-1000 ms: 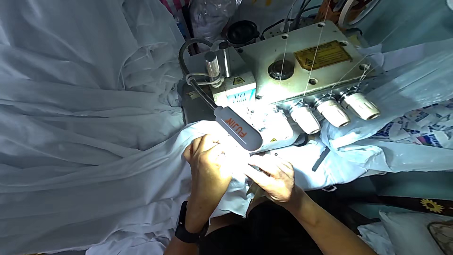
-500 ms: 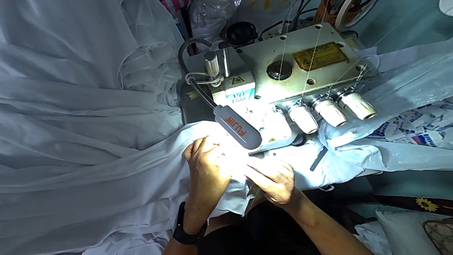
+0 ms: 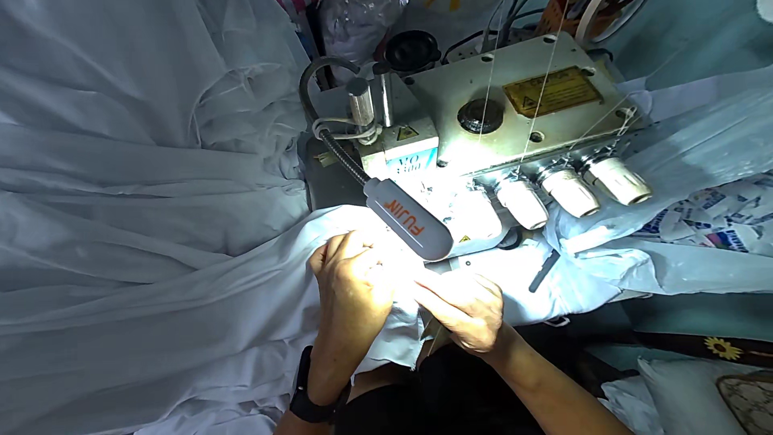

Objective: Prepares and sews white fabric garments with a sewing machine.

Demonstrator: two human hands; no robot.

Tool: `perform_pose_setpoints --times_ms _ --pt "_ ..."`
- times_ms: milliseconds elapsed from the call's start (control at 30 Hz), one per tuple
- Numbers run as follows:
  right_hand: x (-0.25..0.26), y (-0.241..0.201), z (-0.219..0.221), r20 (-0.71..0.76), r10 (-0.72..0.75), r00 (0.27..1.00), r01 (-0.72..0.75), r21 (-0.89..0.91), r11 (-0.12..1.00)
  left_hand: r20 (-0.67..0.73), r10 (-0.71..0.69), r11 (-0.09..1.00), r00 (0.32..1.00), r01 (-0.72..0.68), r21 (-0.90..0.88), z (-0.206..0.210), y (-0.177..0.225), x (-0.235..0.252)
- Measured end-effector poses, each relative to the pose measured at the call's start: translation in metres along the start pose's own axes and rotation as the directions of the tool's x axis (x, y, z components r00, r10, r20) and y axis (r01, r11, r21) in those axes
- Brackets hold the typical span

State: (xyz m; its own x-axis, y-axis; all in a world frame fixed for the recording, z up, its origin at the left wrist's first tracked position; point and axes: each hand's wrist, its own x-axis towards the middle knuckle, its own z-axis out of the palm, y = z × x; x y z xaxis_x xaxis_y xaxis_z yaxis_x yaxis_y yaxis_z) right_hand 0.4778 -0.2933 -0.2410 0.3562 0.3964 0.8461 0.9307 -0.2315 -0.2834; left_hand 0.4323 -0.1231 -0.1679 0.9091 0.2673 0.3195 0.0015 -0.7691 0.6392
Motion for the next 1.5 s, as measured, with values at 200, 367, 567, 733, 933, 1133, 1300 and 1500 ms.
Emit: perform_pose_setpoints --times_ms 200,367,567,733,933,1133,1300,1500 --pt "0.004 -0.004 -0.004 0.047 0.026 0.999 -0.026 -0.01 1.0 -0.046 0.009 1.0 0.999 -0.009 -0.008 -0.001 -0.001 0.002" --pt "0.007 -0.008 -0.006 0.078 0.056 0.995 -0.054 -0.024 0.998 -0.003 0.211 0.977 0.977 -0.211 -0.001 -0.005 -0.018 0.0" --pt "0.009 -0.011 -0.009 0.099 0.068 0.993 -0.063 -0.057 0.996 0.075 0.296 0.954 0.952 -0.298 0.017 -0.014 -0.027 -0.001" --pt "0.011 -0.013 -0.01 0.102 0.078 0.992 -0.072 -0.066 0.995 0.034 0.351 0.934 0.936 -0.353 0.054 -0.013 -0.032 0.008" --pt "0.014 -0.012 -0.015 0.146 0.072 0.987 -0.063 -0.069 0.996 0.098 0.343 0.918 0.934 -0.355 0.174 -0.017 -0.03 0.032" --pt "0.018 -0.008 -0.014 0.153 0.069 0.986 -0.056 -0.085 0.995 0.121 0.393 0.908 0.911 -0.406 0.101 -0.016 -0.031 0.052" --pt "0.023 -0.003 -0.011 0.151 0.066 0.986 -0.051 -0.096 0.994 0.093 0.411 0.903 0.907 -0.419 0.094 -0.011 -0.034 0.057" --pt "0.024 0.0 -0.009 0.134 0.045 0.99 -0.034 -0.087 0.996 0.068 0.365 0.921 0.928 -0.371 0.12 -0.009 -0.033 0.053"
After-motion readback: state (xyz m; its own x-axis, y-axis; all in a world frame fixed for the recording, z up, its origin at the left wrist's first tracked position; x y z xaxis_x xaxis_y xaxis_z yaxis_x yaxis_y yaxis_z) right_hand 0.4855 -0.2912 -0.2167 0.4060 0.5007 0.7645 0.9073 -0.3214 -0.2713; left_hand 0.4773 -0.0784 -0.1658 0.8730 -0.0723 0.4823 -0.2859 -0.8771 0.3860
